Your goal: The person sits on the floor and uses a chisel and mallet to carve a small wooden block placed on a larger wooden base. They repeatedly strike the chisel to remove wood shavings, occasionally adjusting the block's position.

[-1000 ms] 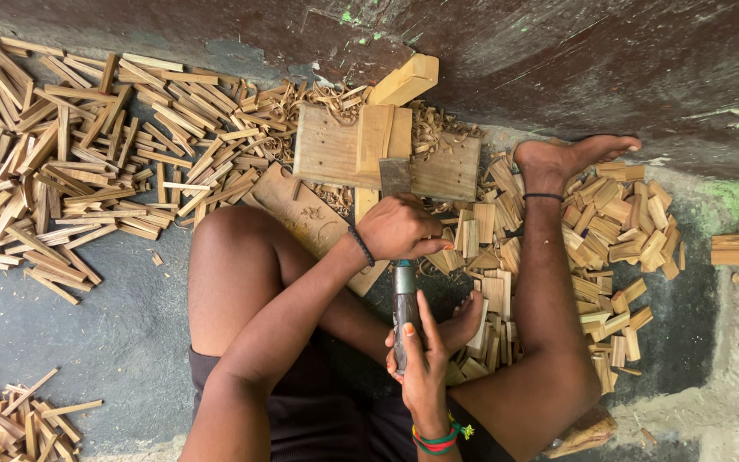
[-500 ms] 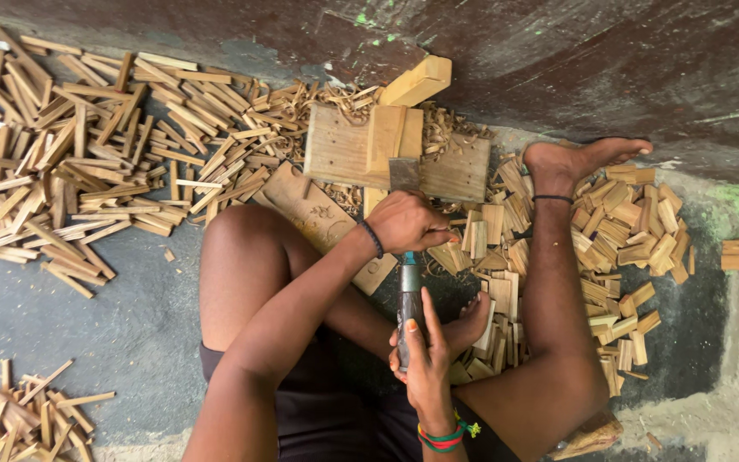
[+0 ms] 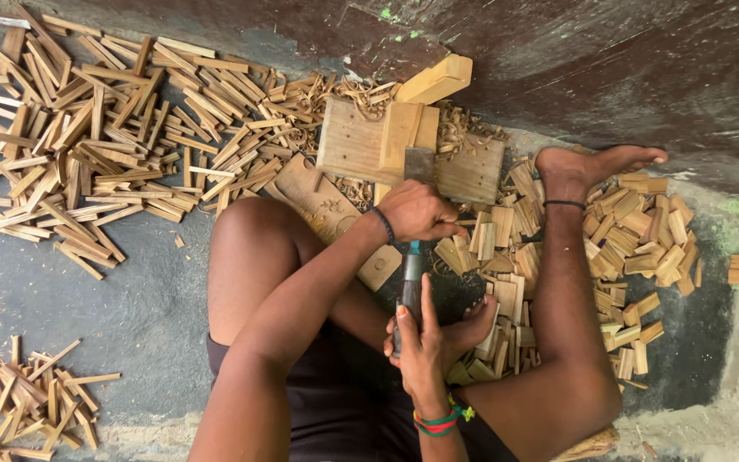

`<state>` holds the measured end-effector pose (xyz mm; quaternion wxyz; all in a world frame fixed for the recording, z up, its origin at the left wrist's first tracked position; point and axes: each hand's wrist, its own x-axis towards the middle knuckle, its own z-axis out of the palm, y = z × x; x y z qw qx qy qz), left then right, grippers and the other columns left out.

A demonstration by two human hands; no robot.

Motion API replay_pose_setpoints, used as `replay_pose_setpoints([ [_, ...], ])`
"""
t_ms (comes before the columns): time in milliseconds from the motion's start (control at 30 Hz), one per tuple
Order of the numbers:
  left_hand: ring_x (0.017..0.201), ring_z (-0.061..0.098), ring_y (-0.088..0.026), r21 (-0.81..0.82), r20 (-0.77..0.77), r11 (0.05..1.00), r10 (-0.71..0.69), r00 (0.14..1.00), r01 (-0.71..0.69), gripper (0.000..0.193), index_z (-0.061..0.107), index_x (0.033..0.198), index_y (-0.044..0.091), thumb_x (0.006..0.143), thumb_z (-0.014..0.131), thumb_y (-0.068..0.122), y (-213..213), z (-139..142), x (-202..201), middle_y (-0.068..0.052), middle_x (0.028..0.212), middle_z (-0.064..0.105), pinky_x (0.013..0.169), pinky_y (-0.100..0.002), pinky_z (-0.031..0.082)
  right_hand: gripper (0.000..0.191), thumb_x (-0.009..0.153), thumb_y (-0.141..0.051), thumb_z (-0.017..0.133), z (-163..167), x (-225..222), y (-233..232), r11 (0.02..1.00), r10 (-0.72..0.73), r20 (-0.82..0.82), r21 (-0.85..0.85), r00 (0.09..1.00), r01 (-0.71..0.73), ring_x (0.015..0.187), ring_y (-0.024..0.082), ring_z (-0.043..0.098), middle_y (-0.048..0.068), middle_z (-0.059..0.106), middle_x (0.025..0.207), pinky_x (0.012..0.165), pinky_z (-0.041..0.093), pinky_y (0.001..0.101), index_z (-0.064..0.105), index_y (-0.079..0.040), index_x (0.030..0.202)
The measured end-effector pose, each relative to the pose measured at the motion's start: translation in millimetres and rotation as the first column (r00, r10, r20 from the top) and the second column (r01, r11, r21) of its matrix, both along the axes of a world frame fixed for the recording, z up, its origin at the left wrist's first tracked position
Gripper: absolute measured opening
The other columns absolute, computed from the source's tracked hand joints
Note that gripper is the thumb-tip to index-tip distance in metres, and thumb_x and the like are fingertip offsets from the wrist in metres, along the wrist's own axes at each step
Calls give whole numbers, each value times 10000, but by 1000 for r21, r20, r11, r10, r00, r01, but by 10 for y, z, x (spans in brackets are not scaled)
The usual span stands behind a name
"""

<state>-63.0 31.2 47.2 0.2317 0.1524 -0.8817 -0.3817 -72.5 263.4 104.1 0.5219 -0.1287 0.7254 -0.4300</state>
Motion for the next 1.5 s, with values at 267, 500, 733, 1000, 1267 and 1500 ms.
replay_pose_setpoints([
  [267,530,630,-326,-9,-8,1000,-9,1000,9,446,615,644,127,914,711,469,-254,-1,-141,-94,567,621,516,-475,482,748,987,-194,550,39,-119,-246,1000,-2,10,-2,1000,2,437,93,488,46,558,725,345,359,209,206,-299,1642],
  [500,562,642,-338,-15,19,1000,-10,1000,10,443,630,660,138,919,702,489,-300,-94,-154,-103,575,632,537,-482,498,752,983,-214,540,104,-104,-342,1000,0,44,-14,999,1,442,97,496,45,564,735,351,356,207,180,-299,1638],
  [733,591,659,-331,-156,167,985,-41,985,68,308,703,641,216,876,695,415,-724,-191,-419,-100,635,675,583,-481,516,725,1002,-258,541,30,-292,-767,996,30,-10,-79,999,-31,446,95,488,31,553,722,351,349,209,210,-295,1647],
  [1000,647,689,-271,-337,-71,937,68,995,-88,357,708,792,140,996,643,426,-385,-180,-340,-61,692,705,768,-428,556,680,1008,-233,552,-146,-222,-566,968,-41,90,-242,995,62,451,98,506,39,581,726,344,359,214,271,-310,1622],
  [1267,1008,661,-252,-317,-235,888,266,935,-332,276,644,1055,99,953,726,342,-62,-85,307,-73,1092,680,950,-416,510,631,1026,-279,527,-236,-440,-192,892,-181,245,-368,953,264,453,112,521,78,607,783,345,377,212,292,-287,1612],
  [1500,1110,550,-307,-349,-37,779,544,839,-520,543,626,1297,122,859,767,412,-170,-286,437,-105,1247,587,987,-470,438,576,1032,-237,544,-170,-653,65,903,-308,60,-295,949,312,454,120,510,96,585,784,346,383,227,401,-233,1590],
])
